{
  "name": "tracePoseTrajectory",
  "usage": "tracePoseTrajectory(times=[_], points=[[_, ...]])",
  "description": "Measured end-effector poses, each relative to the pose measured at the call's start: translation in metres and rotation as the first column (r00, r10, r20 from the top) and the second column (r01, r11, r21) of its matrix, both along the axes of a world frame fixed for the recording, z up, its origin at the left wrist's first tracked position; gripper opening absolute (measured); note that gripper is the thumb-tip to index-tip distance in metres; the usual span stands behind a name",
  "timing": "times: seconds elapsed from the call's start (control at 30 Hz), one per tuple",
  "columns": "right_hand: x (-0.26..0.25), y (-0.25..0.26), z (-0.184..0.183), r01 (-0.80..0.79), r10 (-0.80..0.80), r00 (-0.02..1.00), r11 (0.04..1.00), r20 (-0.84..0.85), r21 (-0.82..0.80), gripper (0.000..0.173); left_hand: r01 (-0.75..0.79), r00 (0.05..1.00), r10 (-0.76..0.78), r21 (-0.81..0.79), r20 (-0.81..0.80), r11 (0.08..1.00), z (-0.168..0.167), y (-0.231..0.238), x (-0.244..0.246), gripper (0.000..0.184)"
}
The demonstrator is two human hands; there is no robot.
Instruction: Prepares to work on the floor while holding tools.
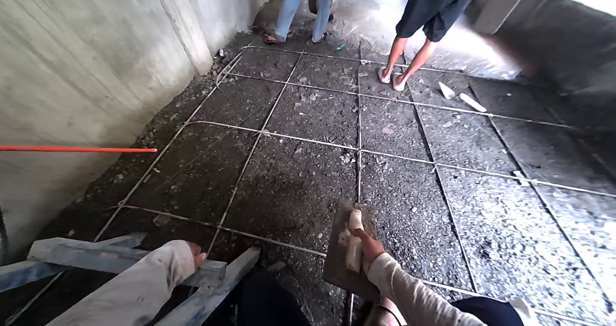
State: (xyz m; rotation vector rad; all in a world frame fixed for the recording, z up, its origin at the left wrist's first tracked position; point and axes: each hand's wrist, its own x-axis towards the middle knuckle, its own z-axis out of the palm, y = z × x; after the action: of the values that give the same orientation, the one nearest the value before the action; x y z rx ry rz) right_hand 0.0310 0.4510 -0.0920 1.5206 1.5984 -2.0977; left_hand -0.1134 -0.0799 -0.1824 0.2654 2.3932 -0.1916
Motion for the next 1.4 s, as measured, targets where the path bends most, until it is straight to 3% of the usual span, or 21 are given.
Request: tracePoseTrajectory(times=[0.07,0.17,0.2,0.3,0.47,0.67,0.83,0.97,1.4], points=[[0.002,0.002,-0.003,-0.003,0.003,1.0,1.0,-0.005,-0.002,0.041,0.002,1.0,-0.002,-0.012,0.019,1.0,0.003,0.001,-0.001,0.057],[0.003,0.003,-0.004,0.009,-0.009,1.0,1.0,-0.007,0.0,0.039,-0.01,0.987,0.016,-0.043,0.16,0.999,0.067,0.033,0.006,0.055],[0.004,0.004,-0.004,0.011,-0.011,1.0,1.0,-0.002,0.004,0.039,-0.001,0.988,0.009,-0.047,0.154,0.999,0.07,0.036,0.006,0.055],[0.006,0.005,-0.003,0.015,-0.015,1.0,1.0,0.008,0.014,0.041,0.02,0.999,-0.018,-0.058,0.05,0.998,0.024,0.015,0.001,0.057],[0.008,0.006,-0.002,0.015,-0.015,1.0,1.0,0.021,0.015,0.041,-0.04,0.992,0.052,-0.102,0.116,0.994,0.031,0.021,-0.003,0.055],[0.008,0.004,-0.001,-0.005,0.005,1.0,1.0,0.009,0.021,0.042,-0.004,0.997,0.01,-0.073,0.083,0.997,0.0,0.004,-0.007,0.058],[0.006,0.001,-0.001,0.012,-0.012,1.0,1.0,0.006,0.01,0.04,0.025,0.998,-0.024,-0.032,0.052,0.999,0.02,0.011,-0.002,0.057],[0.005,0.0,0.0,-0.019,0.019,1.0,0.999,0.013,0.027,0.04,0.026,0.979,-0.01,-0.077,0.202,0.997,0.092,0.049,0.008,0.056],[0.006,-0.005,0.004,-0.016,0.016,1.0,0.999,0.001,0.029,0.038,0.007,0.978,0.011,-0.086,0.208,0.996,0.093,0.05,0.009,0.057]])
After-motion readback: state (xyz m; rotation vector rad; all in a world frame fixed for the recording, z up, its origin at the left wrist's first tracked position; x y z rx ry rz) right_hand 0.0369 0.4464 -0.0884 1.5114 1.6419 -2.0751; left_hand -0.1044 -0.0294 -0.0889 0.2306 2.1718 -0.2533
